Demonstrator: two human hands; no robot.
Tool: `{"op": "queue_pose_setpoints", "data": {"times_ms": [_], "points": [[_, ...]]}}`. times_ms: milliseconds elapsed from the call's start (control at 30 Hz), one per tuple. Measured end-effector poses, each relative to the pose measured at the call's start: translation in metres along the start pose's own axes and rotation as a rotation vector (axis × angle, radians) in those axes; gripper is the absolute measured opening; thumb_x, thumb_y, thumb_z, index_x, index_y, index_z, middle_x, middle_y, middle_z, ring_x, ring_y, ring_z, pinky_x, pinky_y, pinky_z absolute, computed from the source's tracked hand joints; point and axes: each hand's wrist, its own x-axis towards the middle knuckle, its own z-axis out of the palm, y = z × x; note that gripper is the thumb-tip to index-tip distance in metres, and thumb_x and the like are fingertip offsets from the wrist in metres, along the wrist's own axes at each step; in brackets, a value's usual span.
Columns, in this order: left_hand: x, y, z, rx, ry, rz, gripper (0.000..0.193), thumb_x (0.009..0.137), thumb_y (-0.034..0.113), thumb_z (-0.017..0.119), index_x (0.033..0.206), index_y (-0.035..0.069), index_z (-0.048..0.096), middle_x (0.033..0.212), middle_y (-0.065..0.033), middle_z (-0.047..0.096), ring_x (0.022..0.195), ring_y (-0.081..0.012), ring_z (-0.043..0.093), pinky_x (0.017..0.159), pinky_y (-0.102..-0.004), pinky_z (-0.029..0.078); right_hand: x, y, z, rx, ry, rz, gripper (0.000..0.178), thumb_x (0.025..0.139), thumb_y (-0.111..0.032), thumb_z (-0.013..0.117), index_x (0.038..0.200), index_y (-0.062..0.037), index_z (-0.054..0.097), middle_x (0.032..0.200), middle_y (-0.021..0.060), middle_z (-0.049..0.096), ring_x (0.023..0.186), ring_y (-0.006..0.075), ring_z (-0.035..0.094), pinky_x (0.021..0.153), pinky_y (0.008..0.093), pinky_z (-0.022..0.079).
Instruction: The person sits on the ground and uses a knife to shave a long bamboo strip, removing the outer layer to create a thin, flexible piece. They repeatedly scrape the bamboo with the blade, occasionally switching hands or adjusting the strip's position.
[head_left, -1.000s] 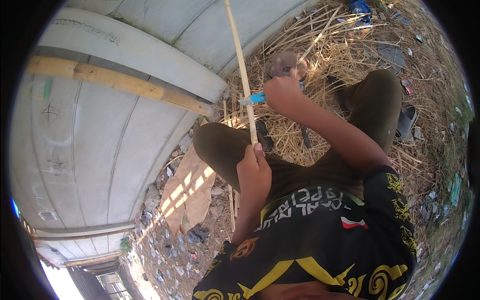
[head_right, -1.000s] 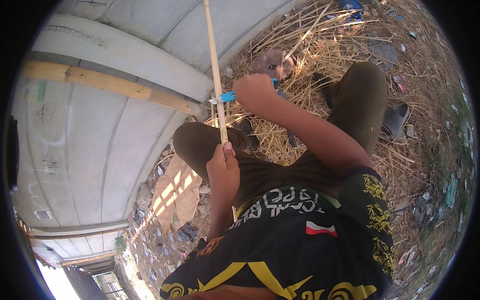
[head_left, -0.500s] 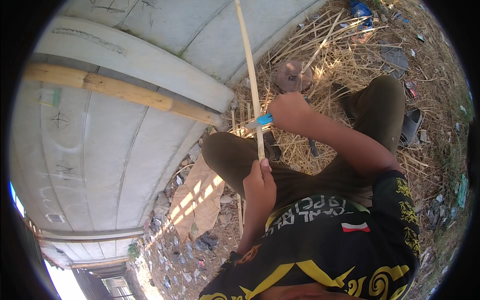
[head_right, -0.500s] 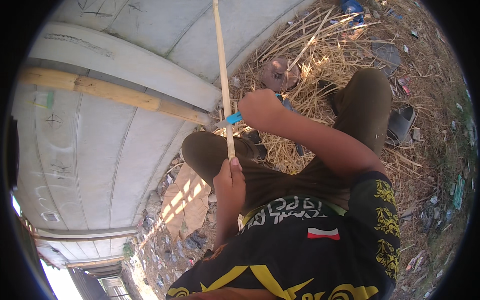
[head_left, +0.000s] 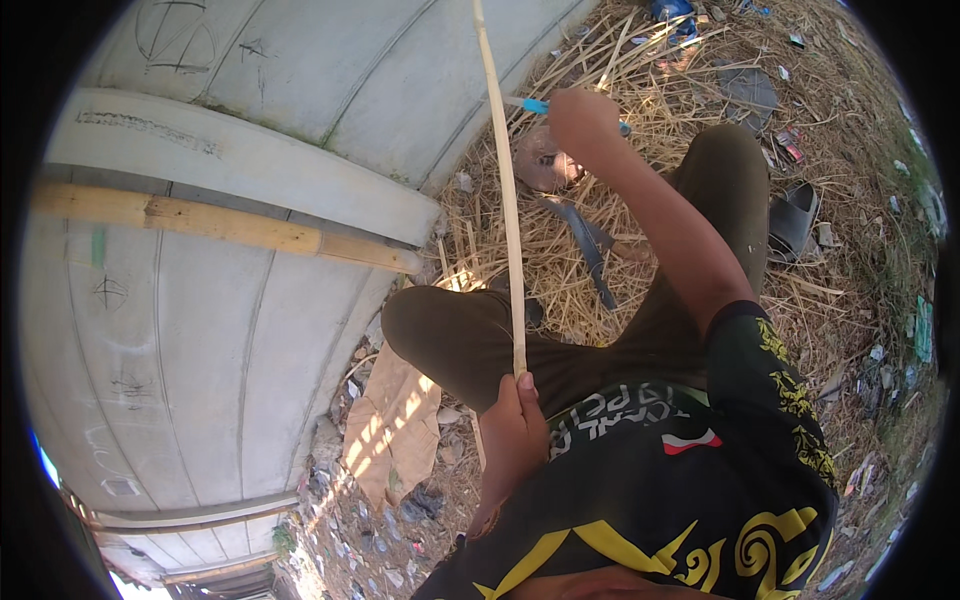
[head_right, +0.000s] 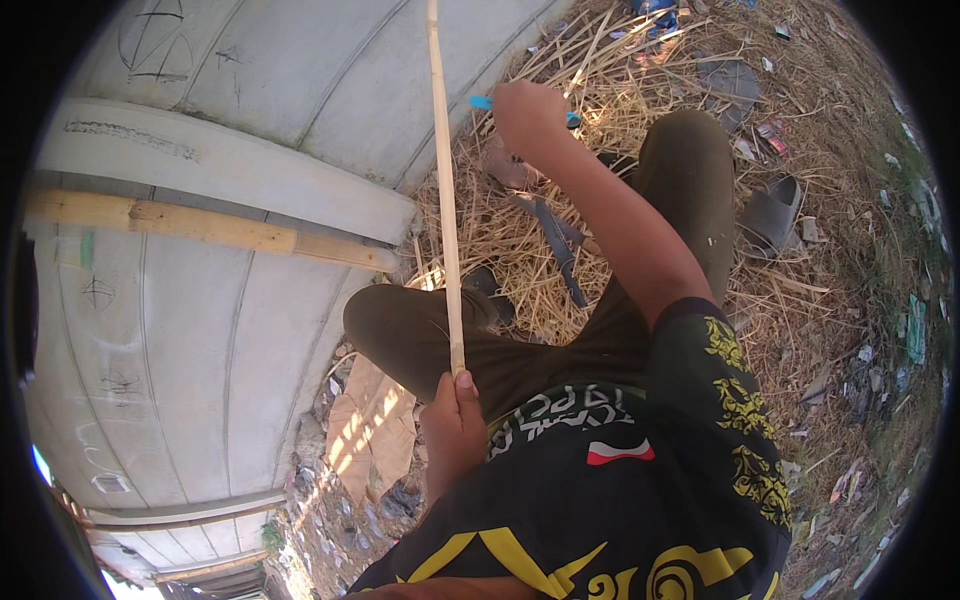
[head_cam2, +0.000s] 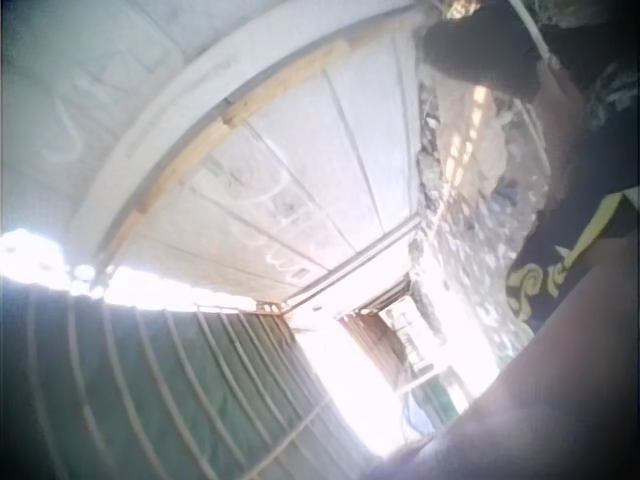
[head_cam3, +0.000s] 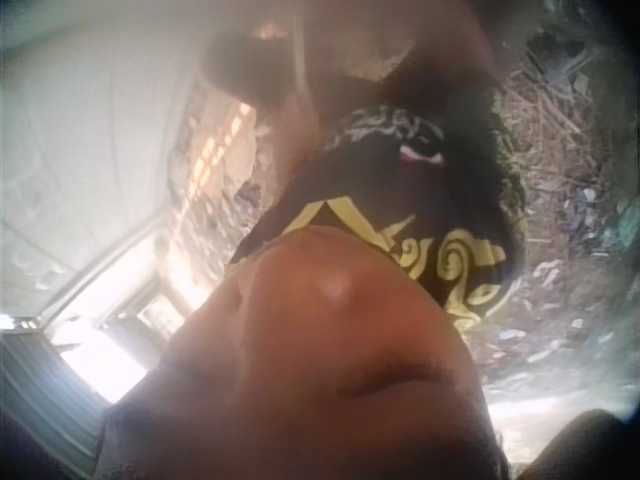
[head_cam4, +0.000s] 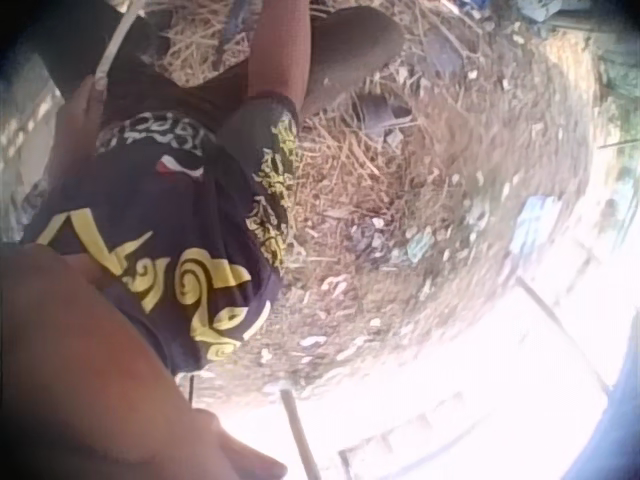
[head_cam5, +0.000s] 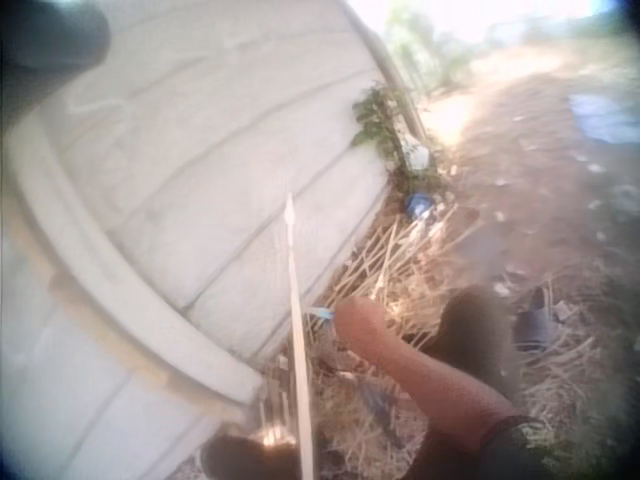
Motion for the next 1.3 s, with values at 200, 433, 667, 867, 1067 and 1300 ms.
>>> {"op": "queue_pose_setpoints", "data": {"times_ms": [200,433,667,867,1067,1300], "points": [[-0.007,-0.022,-0.003,-0.202,-0.069,0.090,0.036,0.109,0.031,0.047,0.089,0.001,0.053,0.062,-0.0095,0.052,0.052,-0.0200,0.051,0.053,-0.0341,0.041,-0.034,-0.020,-0.002,0.299,-0.069,-0.016,0.021,0.086,-0.023,0.072,0.086,-0.0025,0.074,0.074,0.0130,0.071,0.071,0.0284,0.074,0.058,0.0401,0.058],[0.041,0.003,-0.006,-0.811,-0.165,0.039,0.035,0.112,0.033,0.041,0.090,0.006,0.047,0.065,0.0026,0.039,0.053,-0.0033,0.036,0.046,-0.0215,0.030,-0.053,-0.045,0.014,0.850,0.059,-0.119,0.028,0.089,-0.030,0.069,0.077,-0.0038,0.068,0.056,0.0124,0.062,0.052,0.0306,0.063,0.053,0.0437,0.048],[0.067,0.016,-0.017,-0.925,-0.094,-0.072,0.037,0.112,0.037,0.039,0.089,0.009,0.045,0.066,0.0040,0.036,0.050,-0.0034,0.035,0.043,-0.0207,0.028,-0.110,-0.082,-0.013,0.386,-0.019,-0.662,0.010,0.078,-0.019,0.068,0.078,-0.0095,0.068,0.067,0.0106,0.067,0.065,0.0332,0.069,0.058,0.0464,0.054],[0.065,0.012,-0.015,-0.928,-0.066,-0.096,0.038,0.112,0.038,0.039,0.088,0.009,0.044,0.065,0.0033,0.036,0.049,-0.0041,0.036,0.042,-0.0211,0.029,-0.118,-0.087,-0.006,0.296,-0.005,-0.677,0.013,0.078,-0.023,0.069,0.075,-0.0107,0.066,0.071,0.0087,0.069,0.064,0.0310,0.070,0.057,0.0444,0.054],[0.064,0.009,-0.006,-1.048,-0.074,-0.107,0.036,0.112,0.037,0.039,0.087,0.010,0.041,0.061,0.0039,0.028,0.044,-0.0043,0.023,0.037,-0.0230,0.019,-0.113,-0.087,0.003,0.299,0.111,-0.652,0.009,0.078,-0.016,0.064,0.074,-0.0092,0.066,0.071,0.0106,0.070,0.062,0.0306,0.071,0.053,0.0424,0.054],[0.050,0.011,0.010,-1.127,-0.154,-0.158,0.036,0.112,0.035,0.038,0.085,0.011,0.040,0.061,0.0035,0.031,0.046,-0.0045,0.031,0.039,-0.0231,0.023,-0.084,-0.081,-0.002,0.257,0.012,-0.417,0.011,0.081,-0.016,0.063,0.078,-0.0090,0.071,0.072,0.0116,0.070,0.064,0.0315,0.071,0.058,0.0441,0.056]]}}
